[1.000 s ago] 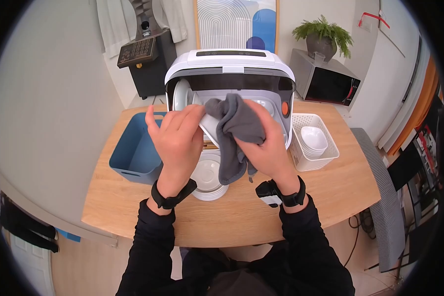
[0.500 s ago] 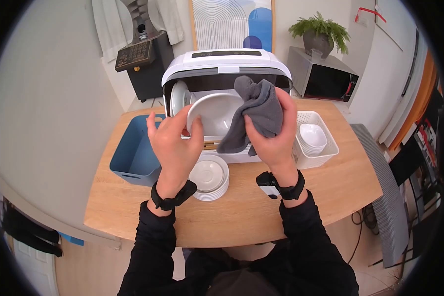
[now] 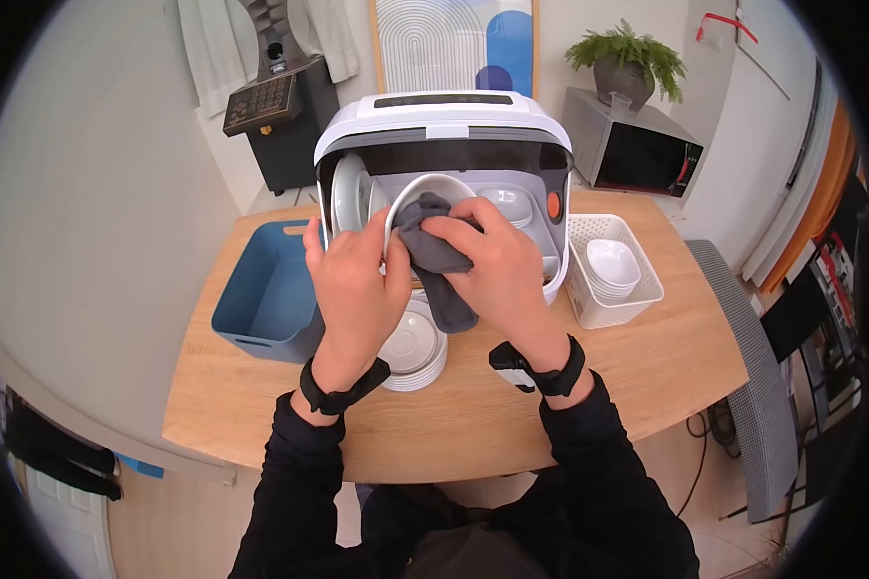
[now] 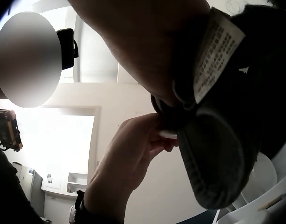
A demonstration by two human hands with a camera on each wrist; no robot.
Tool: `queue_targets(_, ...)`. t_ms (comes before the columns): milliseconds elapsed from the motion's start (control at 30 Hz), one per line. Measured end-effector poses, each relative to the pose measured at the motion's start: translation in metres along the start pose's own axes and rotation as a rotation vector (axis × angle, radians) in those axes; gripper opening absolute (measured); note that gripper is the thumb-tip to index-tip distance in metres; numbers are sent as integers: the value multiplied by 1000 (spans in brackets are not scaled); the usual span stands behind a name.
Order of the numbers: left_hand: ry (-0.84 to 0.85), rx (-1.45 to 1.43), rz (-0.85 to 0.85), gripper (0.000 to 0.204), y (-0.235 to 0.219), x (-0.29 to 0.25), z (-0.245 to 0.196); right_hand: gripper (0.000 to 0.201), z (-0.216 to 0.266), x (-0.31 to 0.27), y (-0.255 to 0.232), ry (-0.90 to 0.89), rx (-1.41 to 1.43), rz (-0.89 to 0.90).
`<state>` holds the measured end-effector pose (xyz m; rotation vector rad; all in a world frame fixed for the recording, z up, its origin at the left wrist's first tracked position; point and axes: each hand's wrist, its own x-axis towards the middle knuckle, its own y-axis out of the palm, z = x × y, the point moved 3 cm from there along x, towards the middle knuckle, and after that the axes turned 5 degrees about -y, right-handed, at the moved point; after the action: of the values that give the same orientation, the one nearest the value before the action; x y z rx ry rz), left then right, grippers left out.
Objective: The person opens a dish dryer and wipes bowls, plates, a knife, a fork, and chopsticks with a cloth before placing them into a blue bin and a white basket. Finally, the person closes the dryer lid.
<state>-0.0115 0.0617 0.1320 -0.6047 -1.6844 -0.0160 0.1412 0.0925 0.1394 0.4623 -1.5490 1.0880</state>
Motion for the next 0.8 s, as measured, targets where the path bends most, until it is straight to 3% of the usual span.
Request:
queue_targets(167,32,71,-16,22,2,2,-2,33,-1,-6,-5,35,-65,248)
queue_targets(267,30,106,39,21,2,0,-3,38,-4,-6,-5,101,-231,109)
queue_targets(400,75,145,71,21,-1,0,-10,41,-3,-2,-1,36,-168,0)
queue_targets(467,100,147,44,21,-2,0,-7,40,2,-4,3,11,-91,47)
queue_targets(667,92,155,-25,19,-10,7,3,36,3,-7,-3,140,64,447)
queue_targets(800,-42,135,9,18,-11,8,3,38,-15,4,-27,284,174,67)
